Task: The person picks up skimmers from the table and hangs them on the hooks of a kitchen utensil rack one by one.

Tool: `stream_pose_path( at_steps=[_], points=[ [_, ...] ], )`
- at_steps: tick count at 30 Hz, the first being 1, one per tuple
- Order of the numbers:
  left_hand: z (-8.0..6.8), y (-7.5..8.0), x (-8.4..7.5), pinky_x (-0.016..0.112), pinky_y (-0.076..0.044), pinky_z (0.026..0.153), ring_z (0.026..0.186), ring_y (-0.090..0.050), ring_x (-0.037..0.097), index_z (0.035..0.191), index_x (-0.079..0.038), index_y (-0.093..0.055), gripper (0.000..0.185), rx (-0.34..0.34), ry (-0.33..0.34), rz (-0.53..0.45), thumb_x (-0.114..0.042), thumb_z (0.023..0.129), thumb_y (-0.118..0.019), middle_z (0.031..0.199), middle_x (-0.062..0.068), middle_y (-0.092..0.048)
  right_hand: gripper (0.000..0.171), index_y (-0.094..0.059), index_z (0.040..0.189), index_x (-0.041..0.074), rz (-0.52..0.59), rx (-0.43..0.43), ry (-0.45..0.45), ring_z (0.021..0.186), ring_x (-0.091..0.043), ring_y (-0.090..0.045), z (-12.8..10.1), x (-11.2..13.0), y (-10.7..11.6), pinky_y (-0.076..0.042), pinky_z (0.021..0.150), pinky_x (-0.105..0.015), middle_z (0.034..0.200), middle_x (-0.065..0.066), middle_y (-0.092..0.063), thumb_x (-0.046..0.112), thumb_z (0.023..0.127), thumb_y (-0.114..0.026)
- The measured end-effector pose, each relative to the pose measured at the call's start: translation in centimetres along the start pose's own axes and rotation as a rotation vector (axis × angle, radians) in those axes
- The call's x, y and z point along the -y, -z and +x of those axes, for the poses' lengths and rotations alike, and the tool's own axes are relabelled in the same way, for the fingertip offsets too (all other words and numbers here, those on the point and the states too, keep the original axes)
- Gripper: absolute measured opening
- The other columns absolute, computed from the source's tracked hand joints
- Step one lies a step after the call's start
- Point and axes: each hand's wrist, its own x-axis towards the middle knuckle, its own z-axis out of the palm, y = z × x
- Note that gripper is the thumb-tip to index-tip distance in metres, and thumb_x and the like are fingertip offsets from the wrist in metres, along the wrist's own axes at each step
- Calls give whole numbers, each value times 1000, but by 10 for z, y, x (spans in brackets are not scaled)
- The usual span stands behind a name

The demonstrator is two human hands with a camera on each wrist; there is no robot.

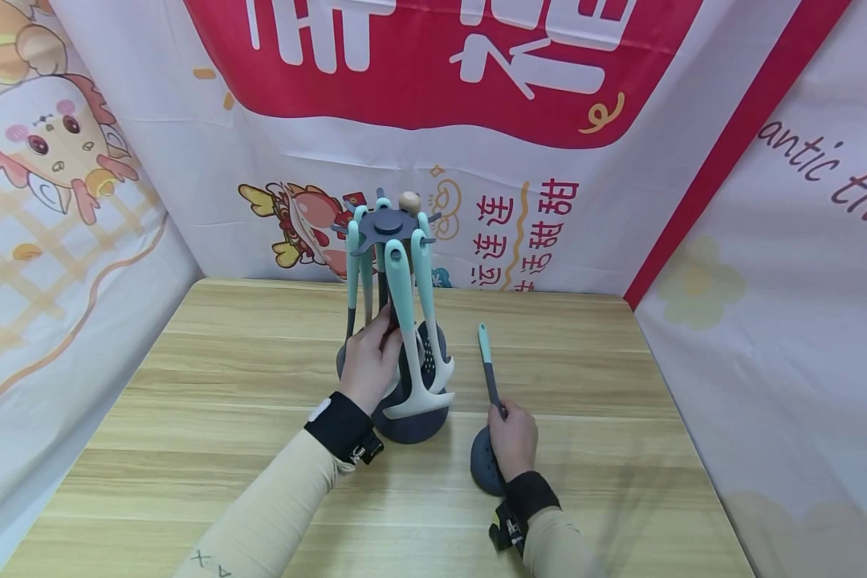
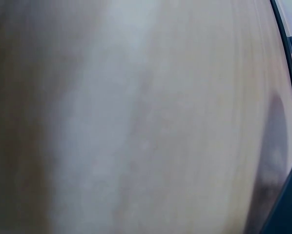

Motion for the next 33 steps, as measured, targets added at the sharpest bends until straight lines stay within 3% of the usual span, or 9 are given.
stream_pose_path(
  at_steps=[10, 19, 28, 33],
  points=[
    [-1, -5, 0, 47, -57, 88, 105, -70, 30, 126, -6, -61, 30, -55, 4, 16, -21, 100, -58, 113, 13, -73, 30, -72, 111, 0, 58, -22, -7, 80, -23, -62, -5, 1, 5, -43, 70, -27, 85, -9, -72, 22, 95, -61],
    [-2, -12, -3, 45, -59, 84, 98, -72, 27, 118, -8, -63, 23, -108, 18, 1, -20, 99, -60, 104, 9, -74, 30, -72, 113, -1, 110, -86, 7, 87, -26, -68, -10, 1, 7, -48, 75, -29, 89, -12, -75, 22, 96, -64],
    [-4, -18, -6, 46, -59, 79, 89, -73, 28, 120, -4, -63, 27, -186, 10, 12, -20, 98, -62, 100, 12, -74, 30, -71, 113, -2, 135, -132, 29, 84, -25, -67, -13, -1, 8, -47, 69, -23, 92, -15, -74, 21, 95, -65],
    [-6, -22, -7, 45, -58, 72, 80, -72, 28, 116, -5, -63, 25, -223, 3, 29, -22, 99, -62, 93, 12, -74, 28, -71, 112, -2, 181, -150, 37, 78, -17, -63, -15, -2, 10, -45, 65, -17, 91, -16, -74, 20, 95, -65]
  ],
)
